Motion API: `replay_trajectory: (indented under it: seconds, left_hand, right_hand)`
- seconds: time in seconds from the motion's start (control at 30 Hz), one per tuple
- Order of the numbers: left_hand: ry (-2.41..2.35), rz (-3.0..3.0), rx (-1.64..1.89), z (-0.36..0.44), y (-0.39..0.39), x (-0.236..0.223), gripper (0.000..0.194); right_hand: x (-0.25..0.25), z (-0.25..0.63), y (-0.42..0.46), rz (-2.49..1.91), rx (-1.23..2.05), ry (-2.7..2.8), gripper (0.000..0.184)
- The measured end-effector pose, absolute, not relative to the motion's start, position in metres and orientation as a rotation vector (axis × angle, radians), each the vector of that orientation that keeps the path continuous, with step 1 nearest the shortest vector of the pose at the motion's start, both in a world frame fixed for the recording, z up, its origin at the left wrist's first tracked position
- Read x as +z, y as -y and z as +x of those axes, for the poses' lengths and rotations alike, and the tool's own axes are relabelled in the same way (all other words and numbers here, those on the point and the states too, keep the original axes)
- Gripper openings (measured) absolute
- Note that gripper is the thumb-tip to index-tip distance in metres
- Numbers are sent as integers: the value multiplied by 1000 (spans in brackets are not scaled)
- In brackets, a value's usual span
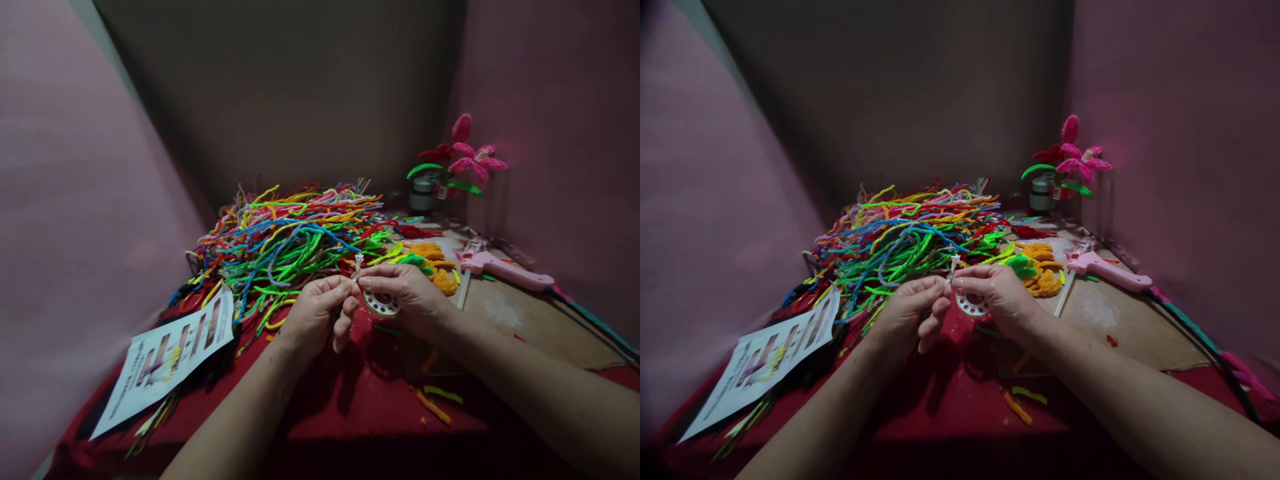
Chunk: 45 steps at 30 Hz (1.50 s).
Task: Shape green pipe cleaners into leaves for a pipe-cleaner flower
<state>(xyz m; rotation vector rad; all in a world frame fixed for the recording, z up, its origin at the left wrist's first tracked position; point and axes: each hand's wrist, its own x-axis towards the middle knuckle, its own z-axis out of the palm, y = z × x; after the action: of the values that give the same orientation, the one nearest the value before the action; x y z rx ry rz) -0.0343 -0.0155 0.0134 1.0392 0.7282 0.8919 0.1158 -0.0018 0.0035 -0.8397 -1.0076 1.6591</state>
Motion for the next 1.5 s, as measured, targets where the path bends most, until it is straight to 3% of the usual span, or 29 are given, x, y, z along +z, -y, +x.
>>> replay_trajectory:
  seconds: [0.17,0.33,0.53,0.73,0.93,1.03,1.17,1.5]
  left_hand:
    - [-862,1257,799,-37,13,15,22]
    - [-1480,2040,820,-68,16,31,23]
    - [-2008,2516,-36,-97,28,18,21]
    - [-2021,2371,-183,-101,21,10,21]
    - [-1611,1932,429,-110,43,35,34]
    - [-1355,1615,571,-104,58,42,34]
    - [-1225,1450,451,-83,71,44,25]
    - [-1185,1694,225,-62,74,40,14]
  right_hand:
    - [-1,116,-2,-903,1669,998,20]
    - [-5,117,-7,-1015,1641,1005,16]
    - [-7,117,-7,-1048,1645,996,14]
    - [-8,116,-8,-992,1639,990,5]
    - [-5,117,-8,-1001,1616,986,4]
    - [-5,116,-8,-1021,1609,969,4]
    - [-7,116,-9,-1015,1598,966,5]
    - [-3,117,-8,-955,1617,1013,3]
